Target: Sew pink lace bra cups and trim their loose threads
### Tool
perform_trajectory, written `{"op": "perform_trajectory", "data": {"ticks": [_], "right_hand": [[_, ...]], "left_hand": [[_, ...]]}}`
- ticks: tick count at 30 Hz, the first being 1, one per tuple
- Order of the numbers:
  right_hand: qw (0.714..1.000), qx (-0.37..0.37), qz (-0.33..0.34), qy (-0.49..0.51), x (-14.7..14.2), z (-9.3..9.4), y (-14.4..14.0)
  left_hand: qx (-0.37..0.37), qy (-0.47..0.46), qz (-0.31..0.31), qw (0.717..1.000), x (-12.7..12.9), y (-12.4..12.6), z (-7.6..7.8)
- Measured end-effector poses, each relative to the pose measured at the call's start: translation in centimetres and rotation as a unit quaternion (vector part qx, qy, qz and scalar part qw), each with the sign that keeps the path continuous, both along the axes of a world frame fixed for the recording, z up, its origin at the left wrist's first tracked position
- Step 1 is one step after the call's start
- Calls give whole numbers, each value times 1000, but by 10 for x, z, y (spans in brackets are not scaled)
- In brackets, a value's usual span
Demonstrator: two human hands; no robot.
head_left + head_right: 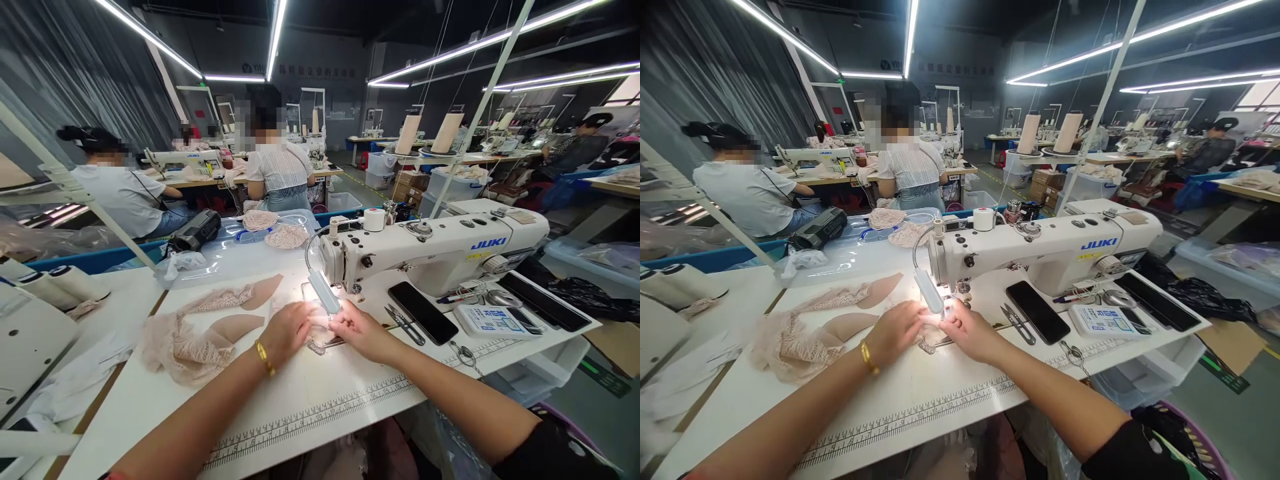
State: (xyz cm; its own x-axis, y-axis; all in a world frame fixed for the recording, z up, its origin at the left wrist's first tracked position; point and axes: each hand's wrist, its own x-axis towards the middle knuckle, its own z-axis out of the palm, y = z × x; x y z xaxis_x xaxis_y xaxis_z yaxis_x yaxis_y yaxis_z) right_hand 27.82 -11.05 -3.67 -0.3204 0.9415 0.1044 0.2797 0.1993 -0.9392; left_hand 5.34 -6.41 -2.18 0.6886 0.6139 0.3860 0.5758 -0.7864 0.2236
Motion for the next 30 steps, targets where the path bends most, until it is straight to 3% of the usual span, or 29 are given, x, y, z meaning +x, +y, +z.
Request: {"op": "perform_trajectory", "data": {"ticks": [2,4,7,10,12,13,14,15,16,17,18,20,22,24,28,29,30], "right_hand": [[982,-124,15,141,-18,6,-9],[951,-181,6,251,-35,12,-19],[907,-216,-48,358,-54,22,-33],[873,-238,-84,418,-66,29,-44],[859,-242,-92,442,-73,32,-50],[854,-239,-95,452,-76,32,-54],[851,-234,-97,460,-78,33,-59],[850,-228,-99,465,-81,32,-66],[850,-220,-100,468,-82,32,-74],[853,-213,-101,466,-82,31,-83],[858,-208,-98,459,-81,29,-93],[876,-204,-81,430,-76,24,-109],[893,-205,-57,398,-68,19,-118],[903,-197,-57,377,-61,16,-118],[903,-163,-116,379,-53,11,-104],[902,-159,-124,382,-53,10,-102],[902,-156,-127,382,-53,9,-101]], "left_hand": [[-18,-24,-29,999,-17,-20,1],[-48,-38,-22,998,-40,-35,2],[-96,-66,105,988,-78,-50,7],[-117,-193,253,941,-98,-77,15],[-212,-310,254,891,-90,-106,18],[-341,-343,182,856,-80,-121,17],[-490,-362,87,789,-68,-134,16],[-611,-385,20,691,-55,-144,14],[-684,-421,8,596,-42,-150,12],[-702,-481,32,524,-31,-153,11],[-683,-546,57,483,-22,-151,10],[-613,-638,106,454,-12,-141,12],[-567,-671,121,462,-9,-128,16],[-574,-671,113,455,-9,-121,20],[-657,-663,90,349,-5,-121,26],[-662,-664,81,339,-3,-122,26],[-655,-667,72,349,-1,-124,26]]}}
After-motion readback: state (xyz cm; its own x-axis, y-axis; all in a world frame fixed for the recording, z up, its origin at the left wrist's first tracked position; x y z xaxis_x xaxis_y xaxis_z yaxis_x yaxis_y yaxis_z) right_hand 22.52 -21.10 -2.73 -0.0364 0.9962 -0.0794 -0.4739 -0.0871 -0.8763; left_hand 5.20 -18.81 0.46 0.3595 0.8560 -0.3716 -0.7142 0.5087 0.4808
